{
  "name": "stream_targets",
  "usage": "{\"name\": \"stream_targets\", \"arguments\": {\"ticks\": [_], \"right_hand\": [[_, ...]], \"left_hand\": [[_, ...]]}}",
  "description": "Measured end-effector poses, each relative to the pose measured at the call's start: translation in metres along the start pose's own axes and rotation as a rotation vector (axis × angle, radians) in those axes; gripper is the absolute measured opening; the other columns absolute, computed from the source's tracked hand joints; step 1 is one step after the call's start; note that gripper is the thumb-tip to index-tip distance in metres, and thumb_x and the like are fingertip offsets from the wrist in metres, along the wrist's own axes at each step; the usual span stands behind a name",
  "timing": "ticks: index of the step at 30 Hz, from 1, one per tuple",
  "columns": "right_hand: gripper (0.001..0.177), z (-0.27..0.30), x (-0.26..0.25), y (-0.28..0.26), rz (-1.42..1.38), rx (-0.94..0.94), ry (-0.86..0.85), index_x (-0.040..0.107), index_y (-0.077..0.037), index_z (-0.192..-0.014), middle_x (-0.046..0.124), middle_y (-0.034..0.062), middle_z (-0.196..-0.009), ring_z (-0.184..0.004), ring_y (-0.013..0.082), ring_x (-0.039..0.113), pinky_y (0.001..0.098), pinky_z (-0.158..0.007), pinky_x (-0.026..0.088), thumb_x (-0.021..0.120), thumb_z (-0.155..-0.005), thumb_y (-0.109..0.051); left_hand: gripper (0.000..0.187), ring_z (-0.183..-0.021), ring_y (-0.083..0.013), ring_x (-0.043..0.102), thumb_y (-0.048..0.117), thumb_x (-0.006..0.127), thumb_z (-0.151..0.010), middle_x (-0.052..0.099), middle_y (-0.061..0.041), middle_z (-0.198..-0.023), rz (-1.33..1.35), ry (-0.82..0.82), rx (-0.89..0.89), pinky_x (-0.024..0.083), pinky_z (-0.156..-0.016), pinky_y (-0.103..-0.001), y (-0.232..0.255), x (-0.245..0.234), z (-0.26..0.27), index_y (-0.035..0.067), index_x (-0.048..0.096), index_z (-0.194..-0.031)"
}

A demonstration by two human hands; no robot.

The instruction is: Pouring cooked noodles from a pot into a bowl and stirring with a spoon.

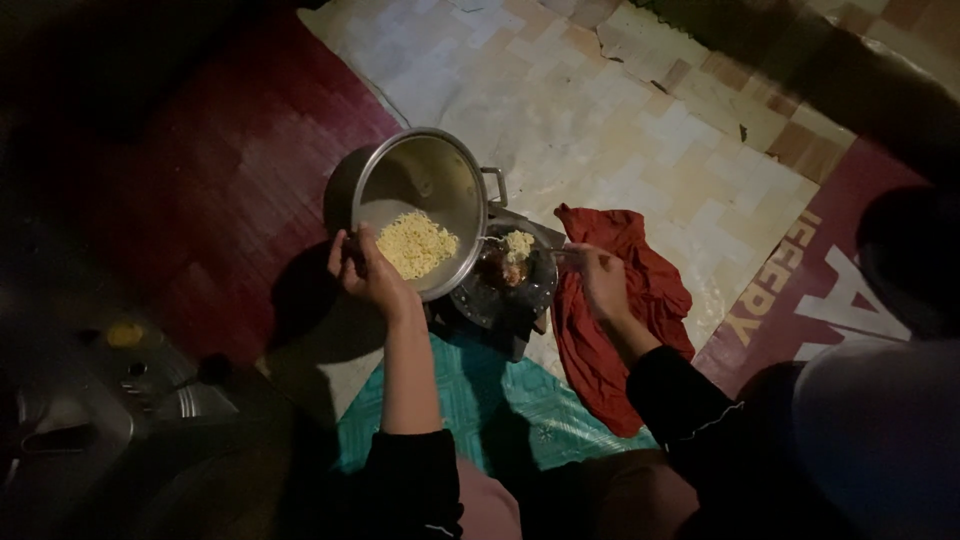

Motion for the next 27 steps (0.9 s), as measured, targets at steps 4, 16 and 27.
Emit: {"name": "stream_targets", "arguments": {"ticks": [4, 16, 27], "right_hand": [[0.047, 0.013, 0.018, -0.034, 0.347, -0.074, -0.049, 0.07, 0.004, -0.123, 0.078, 0.012, -0.106, -0.096, 0.0159, 0.072, 0.0294, -0.083, 0.054, 0.045, -0.11, -0.034], [0.043, 0.033, 0.035, -0.102, 0.4, -0.193, 0.079, 0.072, -0.001, -0.124, 0.076, 0.0118, -0.108, -0.092, 0.0154, 0.07, 0.031, -0.081, 0.055, 0.046, -0.113, -0.034], [0.039, 0.037, 0.085, -0.12, 0.644, -0.015, -0.083, 0.065, -0.012, -0.139, 0.067, 0.0142, -0.082, -0.064, 0.0224, 0.058, 0.0374, -0.06, 0.048, 0.046, -0.108, -0.028]], "left_hand": [[0.044, -0.118, -0.0246, 0.061, 0.021, 0.079, -0.088, 0.062, -0.013, -0.126, 0.026, 0.025, -0.053, 0.049, -0.106, -0.043, -0.009, -0.002, -0.002, 0.011, 0.059, -0.126], [0.044, -0.109, -0.026, 0.062, 0.019, 0.075, -0.079, 0.058, -0.01, -0.122, 0.051, 0.074, -0.187, 0.058, -0.093, -0.049, 0.008, 0.008, 0.012, 0.017, 0.057, -0.119], [0.032, -0.112, -0.0256, 0.062, 0.014, 0.074, -0.084, 0.061, -0.003, -0.124, -0.084, 0.022, -0.095, 0.054, -0.097, -0.044, 0.015, 0.012, 0.02, 0.013, 0.067, -0.116]]}}
Point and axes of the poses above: each hand's wrist, its own z-axis away from the middle knuckle, its own x-axis out of the palm, y = z × x, the point moved 7 cm from there along -z, towards the middle knuckle
